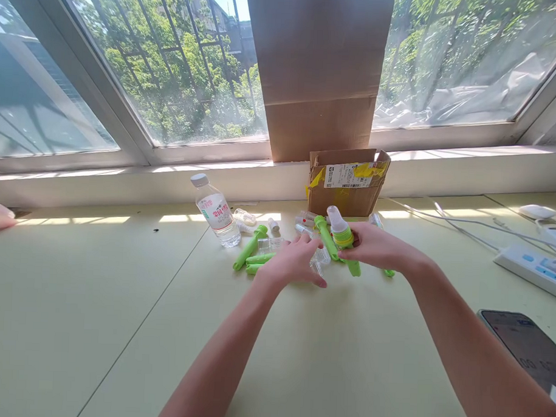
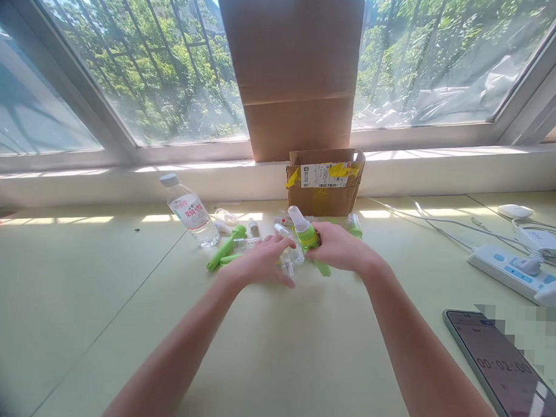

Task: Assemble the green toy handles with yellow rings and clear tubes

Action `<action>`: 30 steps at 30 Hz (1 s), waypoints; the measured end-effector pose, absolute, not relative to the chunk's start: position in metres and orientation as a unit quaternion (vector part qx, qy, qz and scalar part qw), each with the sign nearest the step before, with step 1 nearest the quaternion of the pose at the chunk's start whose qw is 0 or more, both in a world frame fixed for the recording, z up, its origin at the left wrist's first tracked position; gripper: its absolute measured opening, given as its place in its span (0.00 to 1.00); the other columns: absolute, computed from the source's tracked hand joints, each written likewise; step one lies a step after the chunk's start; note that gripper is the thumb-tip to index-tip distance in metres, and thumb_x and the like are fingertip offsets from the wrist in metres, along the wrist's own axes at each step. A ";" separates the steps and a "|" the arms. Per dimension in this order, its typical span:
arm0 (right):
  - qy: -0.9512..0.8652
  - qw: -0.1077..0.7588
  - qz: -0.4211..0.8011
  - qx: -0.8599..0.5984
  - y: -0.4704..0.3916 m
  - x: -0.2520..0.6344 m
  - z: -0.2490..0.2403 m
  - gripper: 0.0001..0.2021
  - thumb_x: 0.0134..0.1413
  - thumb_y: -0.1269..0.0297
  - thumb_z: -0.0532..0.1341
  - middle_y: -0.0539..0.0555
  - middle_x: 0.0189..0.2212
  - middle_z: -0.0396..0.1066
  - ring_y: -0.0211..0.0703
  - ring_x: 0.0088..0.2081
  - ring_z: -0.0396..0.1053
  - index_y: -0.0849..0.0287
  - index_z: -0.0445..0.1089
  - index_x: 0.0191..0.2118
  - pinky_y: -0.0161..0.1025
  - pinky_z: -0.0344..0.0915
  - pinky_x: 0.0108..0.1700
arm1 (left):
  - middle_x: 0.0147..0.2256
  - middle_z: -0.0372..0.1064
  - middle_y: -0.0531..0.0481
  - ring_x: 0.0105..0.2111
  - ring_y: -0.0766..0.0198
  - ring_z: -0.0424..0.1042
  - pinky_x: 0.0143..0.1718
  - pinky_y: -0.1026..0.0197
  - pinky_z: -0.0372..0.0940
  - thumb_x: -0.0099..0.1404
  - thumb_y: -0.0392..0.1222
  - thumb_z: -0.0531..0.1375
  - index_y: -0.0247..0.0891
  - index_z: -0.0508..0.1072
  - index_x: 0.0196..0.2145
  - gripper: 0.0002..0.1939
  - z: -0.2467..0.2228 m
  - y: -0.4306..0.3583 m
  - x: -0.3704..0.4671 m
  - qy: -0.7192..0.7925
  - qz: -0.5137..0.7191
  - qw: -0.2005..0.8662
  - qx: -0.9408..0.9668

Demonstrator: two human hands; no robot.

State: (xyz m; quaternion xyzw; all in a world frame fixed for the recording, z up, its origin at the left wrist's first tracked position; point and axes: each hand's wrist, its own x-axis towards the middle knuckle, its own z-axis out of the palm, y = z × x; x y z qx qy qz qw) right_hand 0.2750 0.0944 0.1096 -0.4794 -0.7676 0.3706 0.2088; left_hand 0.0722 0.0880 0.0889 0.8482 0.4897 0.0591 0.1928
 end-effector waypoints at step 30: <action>-0.775 0.129 0.364 -0.500 0.092 0.269 0.105 0.10 0.43 0.62 0.62 0.50 0.32 0.71 0.45 0.34 0.68 0.54 0.69 0.35 0.36 0.60 0.30 | 0.34 0.72 0.46 0.38 0.59 0.72 0.38 0.58 0.67 0.60 0.62 0.53 0.37 0.66 0.35 0.23 0.111 0.109 0.066 0.410 0.530 0.560 0.486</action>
